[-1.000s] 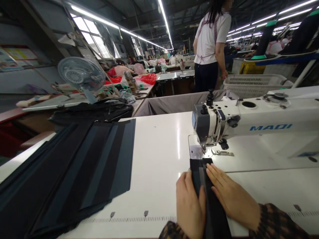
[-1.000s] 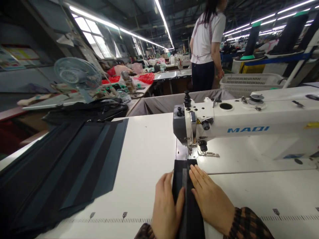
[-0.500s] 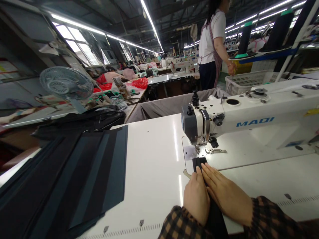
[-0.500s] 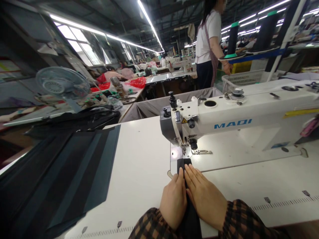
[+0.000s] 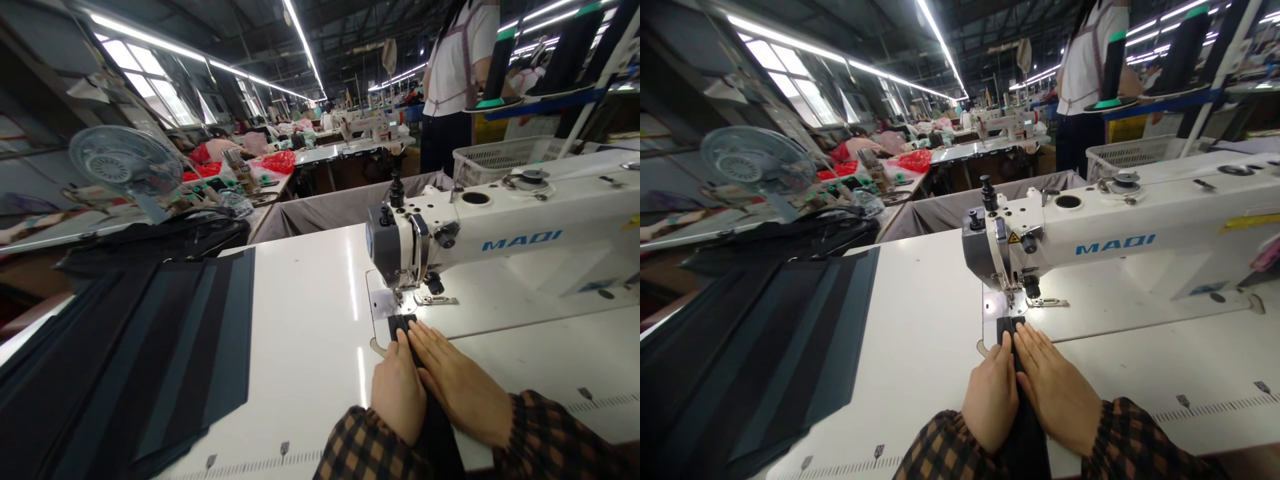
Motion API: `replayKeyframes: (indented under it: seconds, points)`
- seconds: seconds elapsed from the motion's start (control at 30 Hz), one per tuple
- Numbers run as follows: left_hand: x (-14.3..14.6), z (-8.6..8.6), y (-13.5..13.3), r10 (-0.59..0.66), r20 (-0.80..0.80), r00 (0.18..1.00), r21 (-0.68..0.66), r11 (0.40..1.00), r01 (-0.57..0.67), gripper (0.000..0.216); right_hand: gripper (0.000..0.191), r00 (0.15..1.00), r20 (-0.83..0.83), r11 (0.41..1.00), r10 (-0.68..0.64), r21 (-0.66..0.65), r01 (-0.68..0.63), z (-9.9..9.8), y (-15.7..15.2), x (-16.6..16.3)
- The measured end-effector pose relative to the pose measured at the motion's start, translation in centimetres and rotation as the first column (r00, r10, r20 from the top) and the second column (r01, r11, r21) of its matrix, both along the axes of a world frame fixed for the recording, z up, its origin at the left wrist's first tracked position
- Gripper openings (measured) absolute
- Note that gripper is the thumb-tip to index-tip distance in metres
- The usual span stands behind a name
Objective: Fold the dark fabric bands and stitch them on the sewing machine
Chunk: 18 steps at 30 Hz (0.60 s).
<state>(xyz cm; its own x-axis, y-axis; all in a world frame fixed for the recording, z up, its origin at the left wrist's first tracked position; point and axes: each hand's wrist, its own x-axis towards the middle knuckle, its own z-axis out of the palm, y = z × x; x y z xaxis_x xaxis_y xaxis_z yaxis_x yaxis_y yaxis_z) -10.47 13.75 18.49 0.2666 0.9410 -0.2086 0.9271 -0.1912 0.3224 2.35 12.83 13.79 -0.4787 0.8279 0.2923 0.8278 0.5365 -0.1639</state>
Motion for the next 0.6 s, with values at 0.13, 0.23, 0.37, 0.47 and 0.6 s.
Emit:
replayKeyframes:
  seconds: [0.13,0.23,0.37,0.47,0.6]
  points:
    - [0.2,0.3,0.1,0.004,-0.041,0.999,-0.025,1.000,-0.005,0.059,0.054,1.000,0.029,1.000,-0.005,0.025,0.004,0.4,-0.2,0.0]
    - [0.6,0.5,0.5,0.008,-0.067,0.998,-0.041,0.999,-0.010,0.062,0.053,0.999,0.041,0.999,-0.001,0.054,-0.001,0.5,0.1,0.1]
    - [1.0,0.6,1.8,0.028,-0.043,0.999,-0.068,0.997,-0.031,0.061,0.053,0.998,0.053,0.996,0.018,0.087,-0.023,0.3,1.5,0.5]
    - [1.4,0.9,2.8,0.031,-0.046,0.998,-0.085,0.996,-0.035,0.057,0.055,0.995,0.097,0.994,0.028,0.104,-0.038,0.1,2.6,0.8]
    - [1.7,1.2,3.7,0.015,-0.050,0.999,-0.082,0.996,-0.019,0.056,0.055,0.989,0.143,0.989,0.048,0.134,-0.067,0.2,3.6,1.2]
